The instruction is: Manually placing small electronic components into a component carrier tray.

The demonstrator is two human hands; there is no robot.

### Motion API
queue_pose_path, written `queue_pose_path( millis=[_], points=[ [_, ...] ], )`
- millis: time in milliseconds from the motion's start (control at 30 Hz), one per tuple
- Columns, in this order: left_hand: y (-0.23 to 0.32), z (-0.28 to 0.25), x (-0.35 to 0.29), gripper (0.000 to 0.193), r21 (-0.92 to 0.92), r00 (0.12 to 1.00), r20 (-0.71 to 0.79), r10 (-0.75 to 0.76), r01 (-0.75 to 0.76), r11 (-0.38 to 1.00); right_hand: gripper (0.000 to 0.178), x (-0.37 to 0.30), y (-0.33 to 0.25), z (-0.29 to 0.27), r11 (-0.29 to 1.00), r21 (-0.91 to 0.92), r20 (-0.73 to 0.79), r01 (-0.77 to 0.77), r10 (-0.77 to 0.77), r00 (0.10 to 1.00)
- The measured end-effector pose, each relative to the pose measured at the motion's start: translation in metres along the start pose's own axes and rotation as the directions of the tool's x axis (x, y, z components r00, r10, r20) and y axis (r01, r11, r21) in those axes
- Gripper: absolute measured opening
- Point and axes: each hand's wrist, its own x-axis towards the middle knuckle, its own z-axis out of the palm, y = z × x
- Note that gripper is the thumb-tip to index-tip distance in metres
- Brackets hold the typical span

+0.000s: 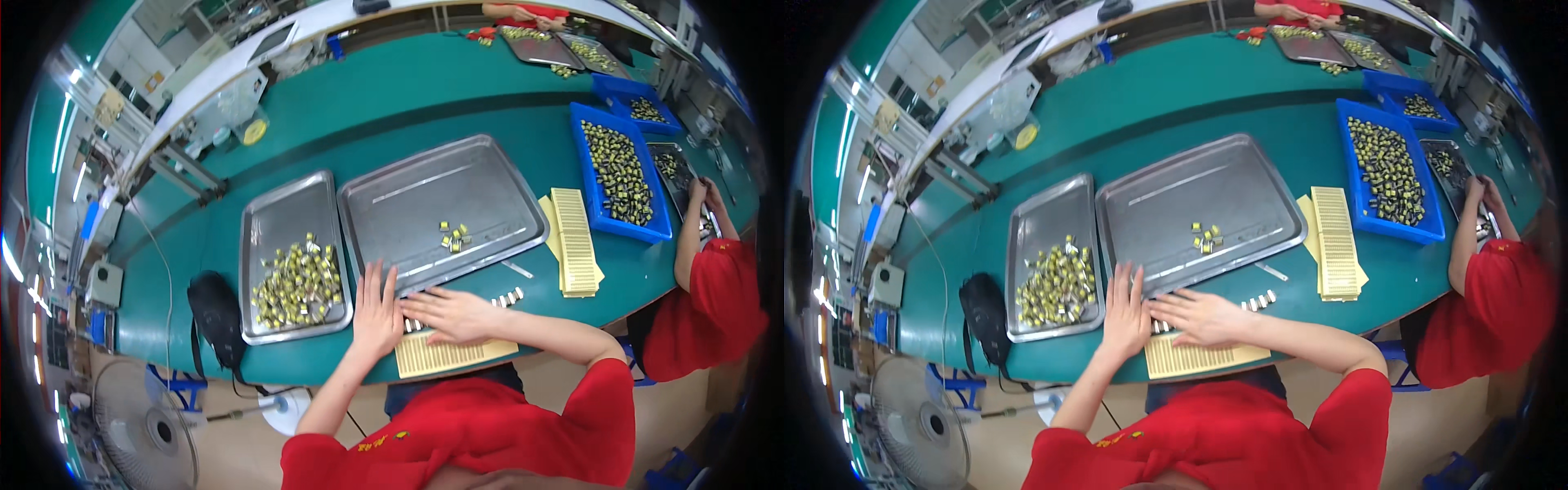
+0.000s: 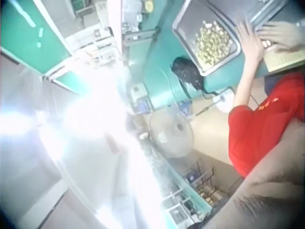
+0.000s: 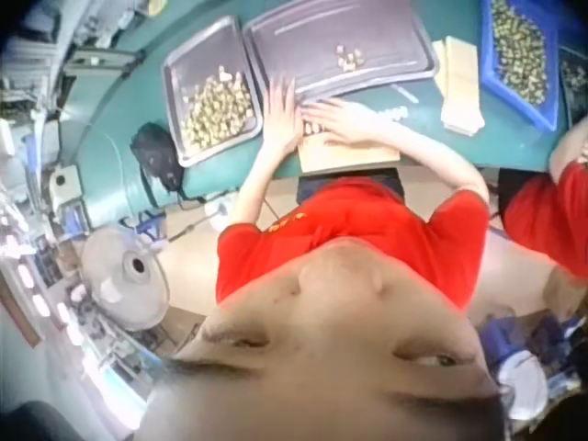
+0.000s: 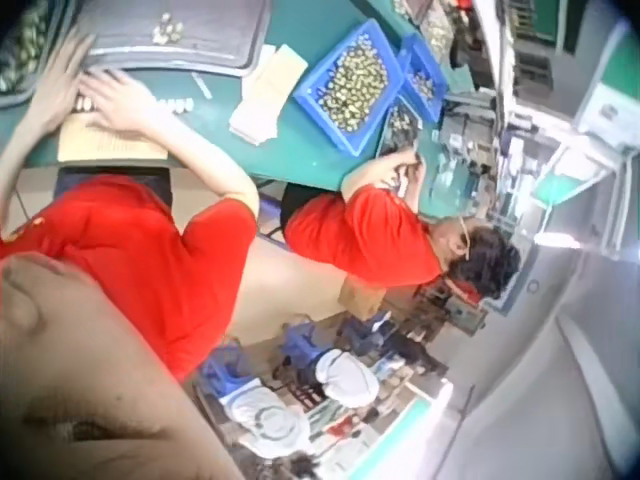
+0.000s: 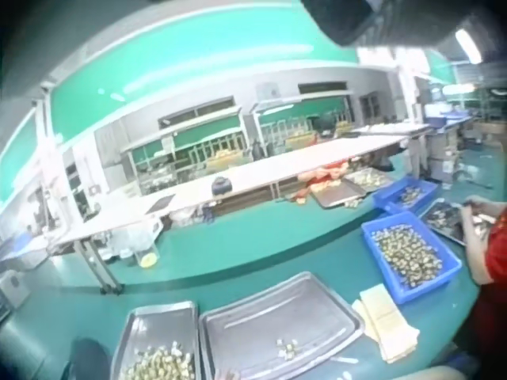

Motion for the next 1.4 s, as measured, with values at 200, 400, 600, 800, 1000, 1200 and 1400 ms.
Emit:
queue_pose_path(
  millis=[200, 400, 600, 800, 1000, 1200, 1400],
  points=[
    [0.007, 0.01, 0.002, 0.07, -0.015, 0.999, 0.032, -0.013, 0.014, 1.0, 0.077, 0.001, -0.007, -0.004, 0.994, -0.108, 0.047, -0.027, 0.032, 0.998],
    [0.012, -0.009, 0.006, 0.057, -0.035, 0.996, 0.009, 0.09, -0.09, 0.995, 0.072, -0.003, 0.002, -0.009, 0.996, 0.085, -0.047, 0.034, -0.031, 0.998],
    [0.024, -0.003, 0.025, 0.054, -0.033, 0.968, 0.105, 0.226, -0.224, 0.974, 0.06, -0.046, 0.024, -0.029, 0.979, -0.09, 0.057, -0.182, 0.187, 0.981],
    [0.024, 0.013, 0.025, 0.057, -0.037, 0.952, 0.174, 0.252, -0.249, 0.968, 0.06, -0.045, 0.024, -0.021, 0.964, -0.166, 0.139, -0.207, 0.231, 0.963],
    [0.046, -0.016, 0.006, 0.056, 0.103, 0.97, -0.052, 0.236, -0.23, 0.968, 0.057, -0.058, 0.015, -0.03, 0.95, -0.237, -0.084, -0.205, 0.19, 0.978],
    [0.054, -0.03, -0.022, 0.063, 0.072, 0.978, 0.208, -0.019, 0.004, 0.997, 0.058, -0.098, 0.01, -0.058, 0.852, -0.474, -0.215, -0.222, 0.132, 0.968],
    [0.056, -0.002, -0.012, 0.066, 0.125, 0.983, 0.181, 0.035, -0.058, 0.991, 0.054, -0.093, 0.017, -0.037, 0.899, -0.391, -0.127, -0.198, 0.16, 0.979]
  ],
)
